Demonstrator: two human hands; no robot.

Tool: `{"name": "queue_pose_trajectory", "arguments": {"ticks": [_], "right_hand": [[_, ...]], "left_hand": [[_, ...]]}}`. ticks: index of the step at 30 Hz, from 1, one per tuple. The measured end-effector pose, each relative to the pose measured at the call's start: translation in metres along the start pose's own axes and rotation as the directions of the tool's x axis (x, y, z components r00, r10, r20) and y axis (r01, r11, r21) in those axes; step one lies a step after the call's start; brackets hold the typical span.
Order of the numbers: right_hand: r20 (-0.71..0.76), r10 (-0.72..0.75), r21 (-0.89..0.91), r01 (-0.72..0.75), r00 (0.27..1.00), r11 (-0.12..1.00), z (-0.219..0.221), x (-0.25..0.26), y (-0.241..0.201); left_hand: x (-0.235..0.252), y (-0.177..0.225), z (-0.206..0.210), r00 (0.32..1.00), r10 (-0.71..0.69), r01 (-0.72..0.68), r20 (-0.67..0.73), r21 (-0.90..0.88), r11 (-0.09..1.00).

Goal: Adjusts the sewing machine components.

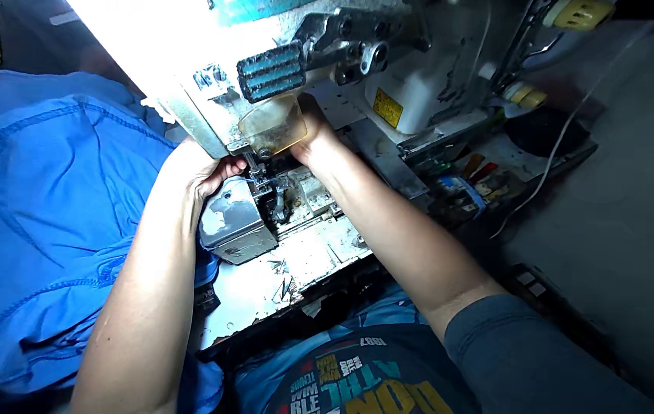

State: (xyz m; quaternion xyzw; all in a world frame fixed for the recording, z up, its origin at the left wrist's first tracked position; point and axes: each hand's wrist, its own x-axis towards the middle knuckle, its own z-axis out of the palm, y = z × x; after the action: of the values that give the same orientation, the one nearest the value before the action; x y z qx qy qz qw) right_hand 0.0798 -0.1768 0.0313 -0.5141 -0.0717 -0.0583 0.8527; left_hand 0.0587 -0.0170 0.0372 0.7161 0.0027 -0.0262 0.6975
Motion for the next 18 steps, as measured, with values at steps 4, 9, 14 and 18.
{"name": "queue_pose_trajectory", "arguments": {"ticks": [4, 9, 14, 18], "right_hand": [[0.092, -0.146, -0.457, 0.172, 0.985, 0.873, -0.029, -0.041, -0.009], [0.243, -0.109, -0.833, 0.265, 0.964, 0.485, -0.053, -0.092, 0.011], [0.32, -0.076, -0.86, 0.324, 0.944, 0.394, -0.039, -0.086, 0.024], [0.23, -0.022, -0.824, 0.206, 0.973, 0.527, -0.037, -0.083, 0.027]], "left_hand": [[-0.009, 0.005, 0.016, 0.986, 0.074, -0.067, -0.147, 0.05, 0.996], [-0.012, 0.004, 0.019, 0.983, 0.142, -0.132, -0.117, 0.085, 0.988], [-0.007, 0.0, 0.014, 0.985, 0.162, -0.159, -0.063, 0.056, 0.986], [-0.006, 0.001, 0.012, 0.989, 0.138, -0.136, -0.053, 0.041, 0.99]]}}
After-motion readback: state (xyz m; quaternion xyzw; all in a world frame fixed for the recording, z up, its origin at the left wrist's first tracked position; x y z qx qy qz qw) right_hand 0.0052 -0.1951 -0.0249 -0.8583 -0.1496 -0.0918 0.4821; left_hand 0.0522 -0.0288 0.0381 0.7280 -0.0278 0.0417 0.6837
